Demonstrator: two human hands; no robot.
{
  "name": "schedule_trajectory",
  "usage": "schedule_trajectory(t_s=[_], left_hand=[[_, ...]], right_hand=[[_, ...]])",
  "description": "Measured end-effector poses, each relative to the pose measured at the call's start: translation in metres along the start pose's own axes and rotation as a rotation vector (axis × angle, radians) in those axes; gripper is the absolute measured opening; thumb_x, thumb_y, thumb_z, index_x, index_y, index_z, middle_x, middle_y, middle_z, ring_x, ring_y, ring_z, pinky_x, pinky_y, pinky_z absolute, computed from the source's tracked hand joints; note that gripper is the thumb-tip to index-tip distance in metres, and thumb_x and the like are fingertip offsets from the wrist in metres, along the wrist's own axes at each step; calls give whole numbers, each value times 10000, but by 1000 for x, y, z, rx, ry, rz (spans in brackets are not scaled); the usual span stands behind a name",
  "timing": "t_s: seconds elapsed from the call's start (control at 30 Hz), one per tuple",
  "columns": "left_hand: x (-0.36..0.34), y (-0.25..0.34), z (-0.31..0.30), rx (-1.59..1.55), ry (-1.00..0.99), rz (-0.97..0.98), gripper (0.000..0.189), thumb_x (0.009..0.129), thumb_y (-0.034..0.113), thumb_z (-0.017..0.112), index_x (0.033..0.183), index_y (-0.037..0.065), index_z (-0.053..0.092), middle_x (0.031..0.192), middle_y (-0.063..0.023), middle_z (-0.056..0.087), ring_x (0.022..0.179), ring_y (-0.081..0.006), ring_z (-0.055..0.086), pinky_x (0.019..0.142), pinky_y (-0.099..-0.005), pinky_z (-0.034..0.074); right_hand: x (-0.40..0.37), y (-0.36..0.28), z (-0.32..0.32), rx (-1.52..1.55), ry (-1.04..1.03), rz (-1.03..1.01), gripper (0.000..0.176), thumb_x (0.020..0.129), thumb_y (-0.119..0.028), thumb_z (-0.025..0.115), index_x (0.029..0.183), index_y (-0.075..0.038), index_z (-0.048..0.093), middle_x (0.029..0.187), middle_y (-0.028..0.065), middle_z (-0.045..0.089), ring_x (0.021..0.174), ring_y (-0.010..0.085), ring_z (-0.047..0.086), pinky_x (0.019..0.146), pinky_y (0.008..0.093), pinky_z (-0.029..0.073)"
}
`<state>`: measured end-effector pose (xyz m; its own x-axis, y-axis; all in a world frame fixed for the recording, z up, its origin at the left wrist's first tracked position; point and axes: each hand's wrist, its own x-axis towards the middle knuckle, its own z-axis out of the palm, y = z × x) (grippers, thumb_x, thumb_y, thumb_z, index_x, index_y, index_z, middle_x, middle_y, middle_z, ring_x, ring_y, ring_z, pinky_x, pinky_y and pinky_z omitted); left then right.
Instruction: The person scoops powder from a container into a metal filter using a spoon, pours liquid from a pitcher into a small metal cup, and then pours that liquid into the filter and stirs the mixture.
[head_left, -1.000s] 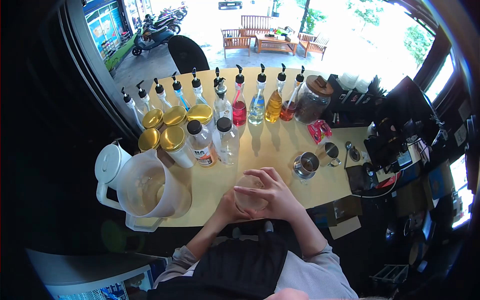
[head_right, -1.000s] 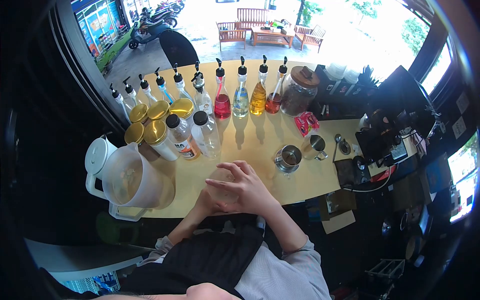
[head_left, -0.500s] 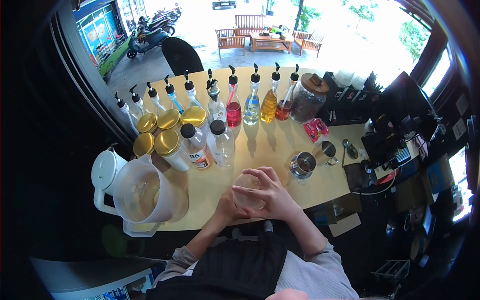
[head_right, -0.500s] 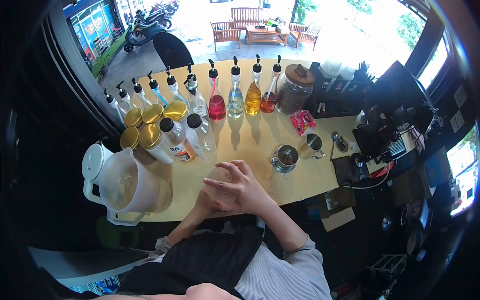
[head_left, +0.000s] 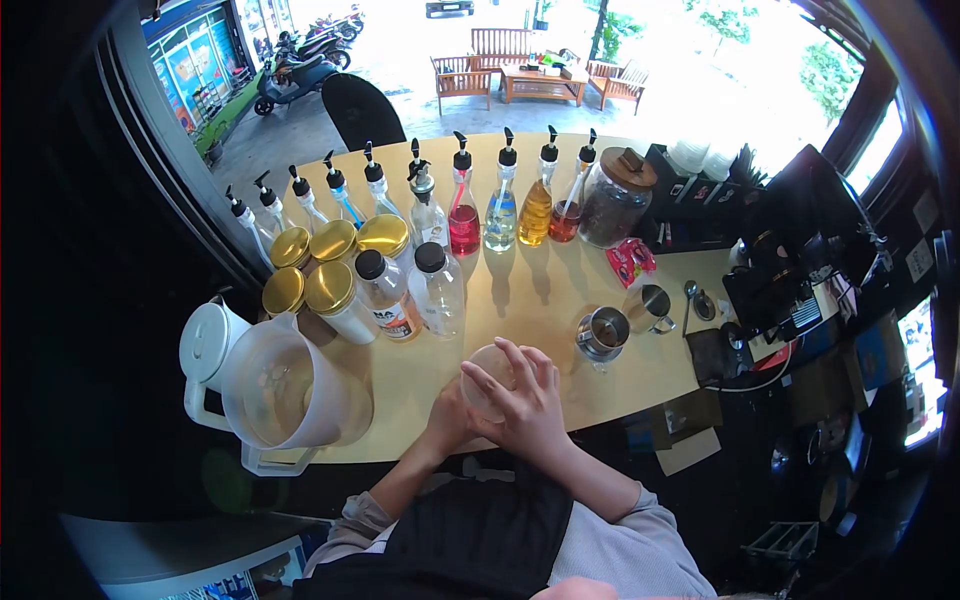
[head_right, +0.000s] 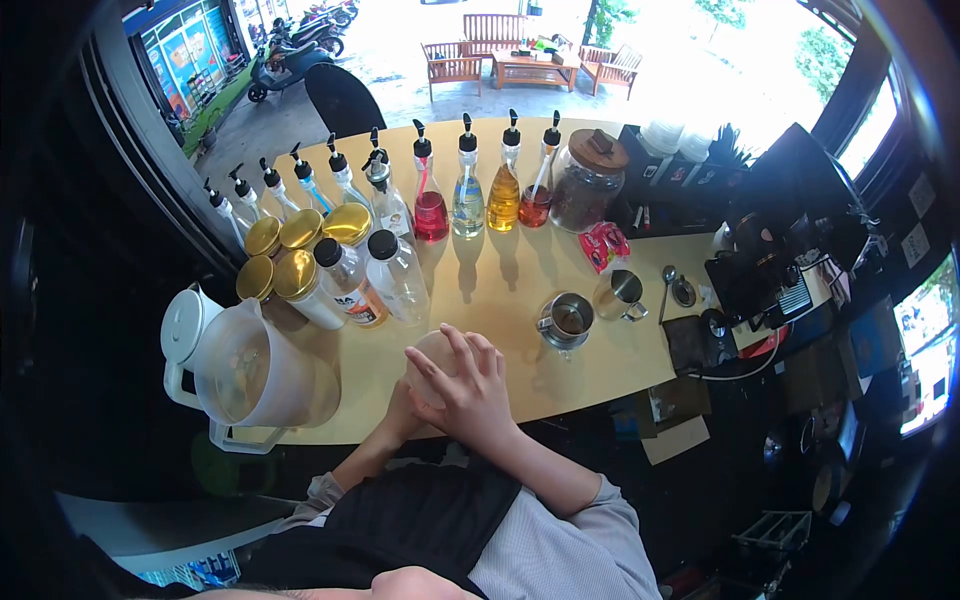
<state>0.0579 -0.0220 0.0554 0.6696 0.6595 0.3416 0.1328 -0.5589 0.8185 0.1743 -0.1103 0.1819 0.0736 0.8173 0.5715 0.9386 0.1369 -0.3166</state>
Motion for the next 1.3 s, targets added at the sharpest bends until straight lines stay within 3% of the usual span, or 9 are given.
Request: schedule_trajectory(t_s=[0.3,0.47,0.7,0.77,0.9,1.0,1.1,1.23,1.3], left_hand=[[10,-20,27,41,149,-34,676,598,384,811,1108,22,552,975,-189,618,892,-365,625,739,-430,515],[28,-37,39,210,174,41,730,580,426,813,1122,25,533,987,-191,612,920,-366,617,747,-444,508],[61,-55,52,136,257,-55,741,597,429,810,1141,29,505,1007,-191,604,949,-381,599,766,-436,497],[68,-51,52,133,248,-106,753,588,428,818,1141,28,501,1007,-194,604,952,-381,598,777,-437,493],[92,-14,40,131,299,-118,533,643,289,819,1035,9,592,1032,-187,627,922,-356,621,745,-401,503],[105,-32,53,51,416,-162,567,612,291,844,1021,8,573,976,-174,630,891,-340,620,726,-408,501],[109,-29,53,-37,273,-318,798,562,456,832,1105,-17,486,1046,-207,582,1016,-359,565,838,-419,467],[93,-11,51,221,124,-393,752,609,419,814,1104,-41,483,1125,-232,550,1109,-371,502,908,-417,427],[74,-14,59,343,204,-254,700,679,389,769,1138,-51,477,1201,-246,504,1192,-397,416,984,-440,364]], right_hand=[[-17,32,36,204,263,-2,595,645,-237,791,1194,-154,577,1321,194,421,1209,426,412,954,508,406],[-24,48,72,290,474,12,836,747,-217,756,1416,-224,256,1430,335,146,1299,515,268,1006,564,357],[-37,73,93,230,350,14,837,776,-44,677,1451,-290,247,1465,350,-2,1304,516,259,982,514,398],[-41,76,92,244,161,114,747,807,-14,601,1440,-265,292,1473,342,4,1343,533,147,999,507,372],[-37,76,72,344,32,231,711,784,33,554,1418,-215,352,1495,285,67,1354,470,199,1013,470,372],[-42,85,68,432,-59,307,676,785,34,535,1408,-160,362,1497,226,171,1356,406,247,1015,444,378],[-45,89,61,405,-40,217,635,773,34,546,1372,-117,401,1466,192,277,1321,370,336,997,434,404],[-52,89,35,379,-54,86,551,754,39,561,1285,-87,486,1347,167,437,1175,352,487,932,411,454],[-56,93,21,394,-33,49,523,740,46,568,1245,-82,523,1296,153,491,1105,337,540,899,403,475]])
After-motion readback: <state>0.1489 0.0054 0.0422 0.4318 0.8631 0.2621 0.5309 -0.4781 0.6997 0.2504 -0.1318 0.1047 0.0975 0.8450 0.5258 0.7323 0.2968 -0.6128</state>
